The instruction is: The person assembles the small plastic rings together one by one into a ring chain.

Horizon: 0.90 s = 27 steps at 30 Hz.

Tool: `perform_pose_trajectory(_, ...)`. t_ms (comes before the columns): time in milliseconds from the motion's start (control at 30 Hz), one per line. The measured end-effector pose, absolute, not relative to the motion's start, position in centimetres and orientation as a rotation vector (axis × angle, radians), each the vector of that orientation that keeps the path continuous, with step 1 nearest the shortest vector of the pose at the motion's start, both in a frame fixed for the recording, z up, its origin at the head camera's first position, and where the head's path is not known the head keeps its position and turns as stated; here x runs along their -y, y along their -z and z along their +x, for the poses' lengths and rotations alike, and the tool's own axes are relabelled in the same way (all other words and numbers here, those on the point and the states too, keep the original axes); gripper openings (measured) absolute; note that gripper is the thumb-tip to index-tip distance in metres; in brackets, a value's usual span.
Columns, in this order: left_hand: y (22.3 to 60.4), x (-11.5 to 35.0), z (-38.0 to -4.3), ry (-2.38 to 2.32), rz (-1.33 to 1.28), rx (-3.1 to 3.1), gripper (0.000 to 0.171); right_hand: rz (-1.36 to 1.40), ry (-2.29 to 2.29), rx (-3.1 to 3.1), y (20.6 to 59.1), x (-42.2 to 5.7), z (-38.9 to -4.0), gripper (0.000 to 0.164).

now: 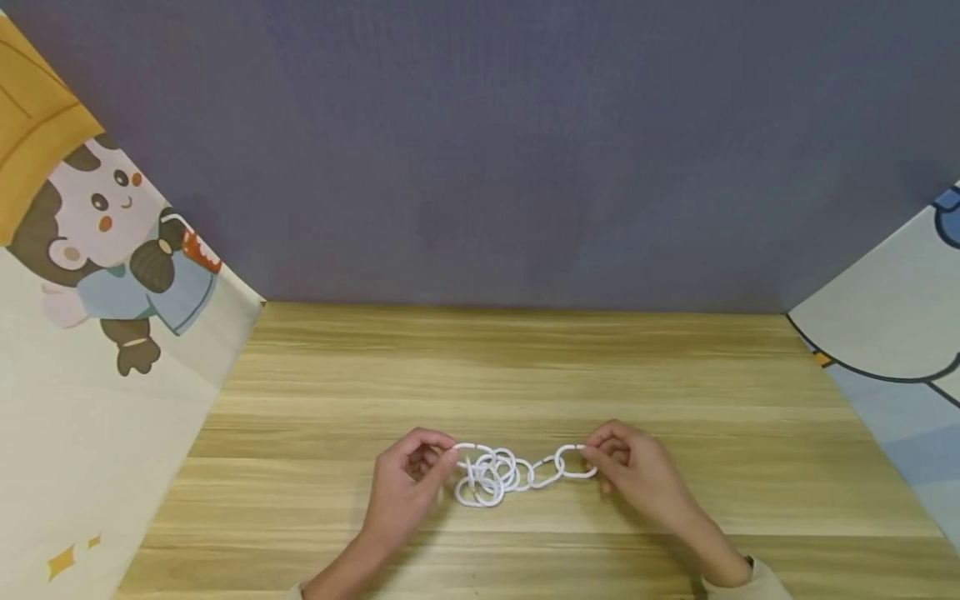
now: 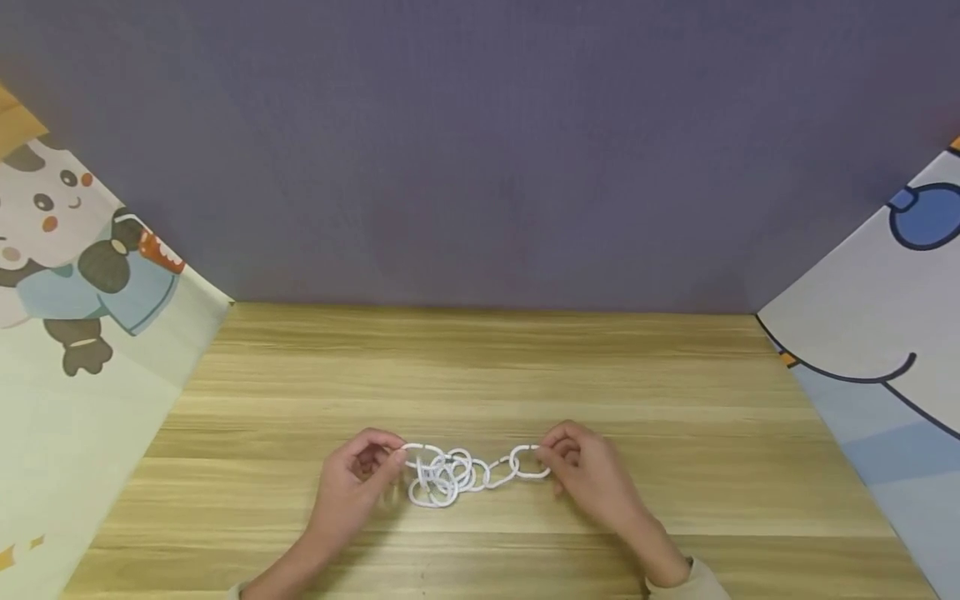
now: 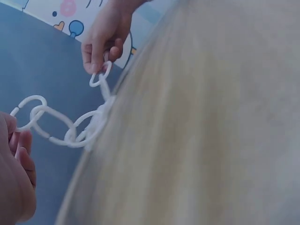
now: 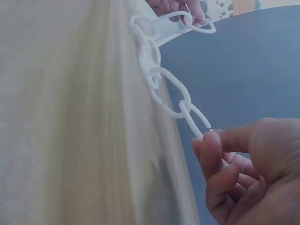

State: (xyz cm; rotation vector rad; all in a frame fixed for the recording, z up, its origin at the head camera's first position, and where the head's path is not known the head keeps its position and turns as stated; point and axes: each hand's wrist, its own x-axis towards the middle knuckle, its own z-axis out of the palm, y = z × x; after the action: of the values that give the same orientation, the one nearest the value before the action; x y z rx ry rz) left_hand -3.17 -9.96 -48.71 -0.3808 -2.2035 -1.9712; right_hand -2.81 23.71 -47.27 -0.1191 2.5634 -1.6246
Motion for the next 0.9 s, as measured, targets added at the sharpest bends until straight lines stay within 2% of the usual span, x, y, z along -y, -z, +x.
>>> perform_pose_trajectory(267,46.4,11.7,-4.1,1.888,-0.337,2.182,0.01,-0.225,1.689,-2.744,46.0,-25.1,-3.3,0.005)
perform_pose_trajectory(467,44.8,13.8,-5.1,1.844,-0.244,2.139,0.009,-0.185,1.72,-2.832,45.3,-26.4,-3.9,0.008)
perform_pose_trajectory(633,44.0,15.4,-6.1,1.828,-0.166,2.108,0.007,-0.156,1.737,-2.869,45.0,-27.9,-4.5,0.004)
perform_pose_trajectory(900,43.8,17.6,-7.5,1.777,-0.032,2.121,0.005,-0.025,1.922,-2.73,44.7,-30.5,-5.7,0.015)
